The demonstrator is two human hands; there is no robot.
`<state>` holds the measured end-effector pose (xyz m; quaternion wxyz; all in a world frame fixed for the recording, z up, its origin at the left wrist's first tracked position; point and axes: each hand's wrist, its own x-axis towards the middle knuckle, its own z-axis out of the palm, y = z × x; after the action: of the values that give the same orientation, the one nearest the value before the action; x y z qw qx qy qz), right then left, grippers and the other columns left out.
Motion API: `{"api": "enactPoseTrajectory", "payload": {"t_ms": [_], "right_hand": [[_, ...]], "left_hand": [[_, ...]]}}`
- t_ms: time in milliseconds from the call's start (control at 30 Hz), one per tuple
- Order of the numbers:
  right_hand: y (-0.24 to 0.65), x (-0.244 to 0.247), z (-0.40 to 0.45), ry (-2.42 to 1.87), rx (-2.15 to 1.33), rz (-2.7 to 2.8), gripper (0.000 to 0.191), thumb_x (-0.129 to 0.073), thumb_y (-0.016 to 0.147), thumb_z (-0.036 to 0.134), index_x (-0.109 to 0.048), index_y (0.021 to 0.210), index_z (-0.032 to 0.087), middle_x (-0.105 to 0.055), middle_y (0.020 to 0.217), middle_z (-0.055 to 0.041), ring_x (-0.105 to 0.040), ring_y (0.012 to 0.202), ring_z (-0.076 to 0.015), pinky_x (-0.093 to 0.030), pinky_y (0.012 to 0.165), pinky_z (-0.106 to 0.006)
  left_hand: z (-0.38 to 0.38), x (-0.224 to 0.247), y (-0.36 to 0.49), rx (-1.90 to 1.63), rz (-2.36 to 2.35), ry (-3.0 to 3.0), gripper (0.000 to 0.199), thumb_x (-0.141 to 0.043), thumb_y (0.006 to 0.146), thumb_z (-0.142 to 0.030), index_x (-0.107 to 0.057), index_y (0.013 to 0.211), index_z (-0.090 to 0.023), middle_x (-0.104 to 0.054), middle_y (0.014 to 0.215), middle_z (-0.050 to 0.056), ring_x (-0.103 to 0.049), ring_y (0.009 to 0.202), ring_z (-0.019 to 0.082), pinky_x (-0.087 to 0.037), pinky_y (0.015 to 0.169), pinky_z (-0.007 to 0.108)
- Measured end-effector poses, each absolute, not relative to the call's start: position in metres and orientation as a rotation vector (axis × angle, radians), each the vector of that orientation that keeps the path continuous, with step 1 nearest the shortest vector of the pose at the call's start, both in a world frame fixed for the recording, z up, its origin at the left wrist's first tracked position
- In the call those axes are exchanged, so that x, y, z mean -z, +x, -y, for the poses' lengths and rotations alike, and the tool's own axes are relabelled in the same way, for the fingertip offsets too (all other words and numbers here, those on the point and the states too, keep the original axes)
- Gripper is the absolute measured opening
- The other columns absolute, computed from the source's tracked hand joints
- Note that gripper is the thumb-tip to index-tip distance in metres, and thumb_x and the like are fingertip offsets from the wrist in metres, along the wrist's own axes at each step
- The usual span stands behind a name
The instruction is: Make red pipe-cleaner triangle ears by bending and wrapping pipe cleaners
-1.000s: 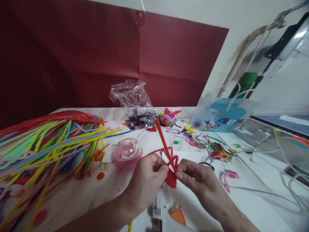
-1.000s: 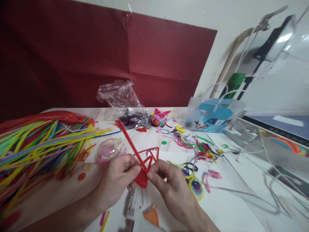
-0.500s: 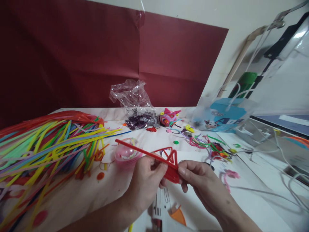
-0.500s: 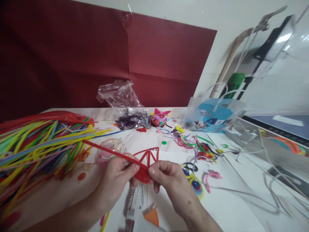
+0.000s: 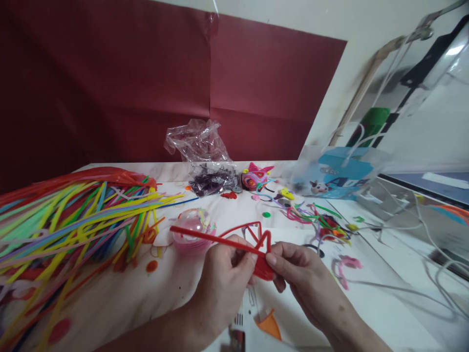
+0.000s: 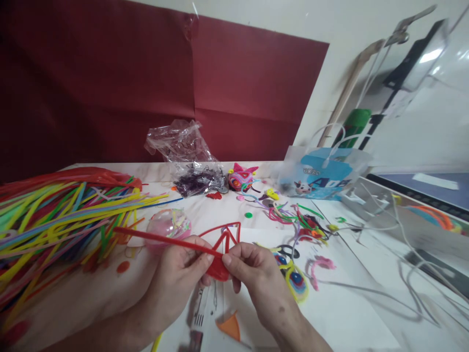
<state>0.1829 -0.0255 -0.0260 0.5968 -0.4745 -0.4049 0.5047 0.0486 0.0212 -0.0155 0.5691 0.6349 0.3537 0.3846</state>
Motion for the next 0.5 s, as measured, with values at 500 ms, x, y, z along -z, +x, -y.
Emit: {"api": "enactPoseTrajectory", "payload": {"t_ms": [500], "right_hand": [[0.192, 0.031, 0.027, -1.214, -1.009, 1.021, 0.027, -0.071, 0.069, 0.036, -0.06, 0.056, 0.015, -0.05, 0.047, 0.003, -0.038, 0.045, -0.0088, -0.028, 0.044, -0.021]], "left_hand": [[-0.028, 0.003, 0.041, -0.815, -0.703, 1.405, 0.016, -0.058, 0.075, -0.027, -0.06, 0.067, -0.013, -0.06, 0.054, 0.001, -0.053, 0.05, 0.01, -0.041, 0.049, 0.019]]}}
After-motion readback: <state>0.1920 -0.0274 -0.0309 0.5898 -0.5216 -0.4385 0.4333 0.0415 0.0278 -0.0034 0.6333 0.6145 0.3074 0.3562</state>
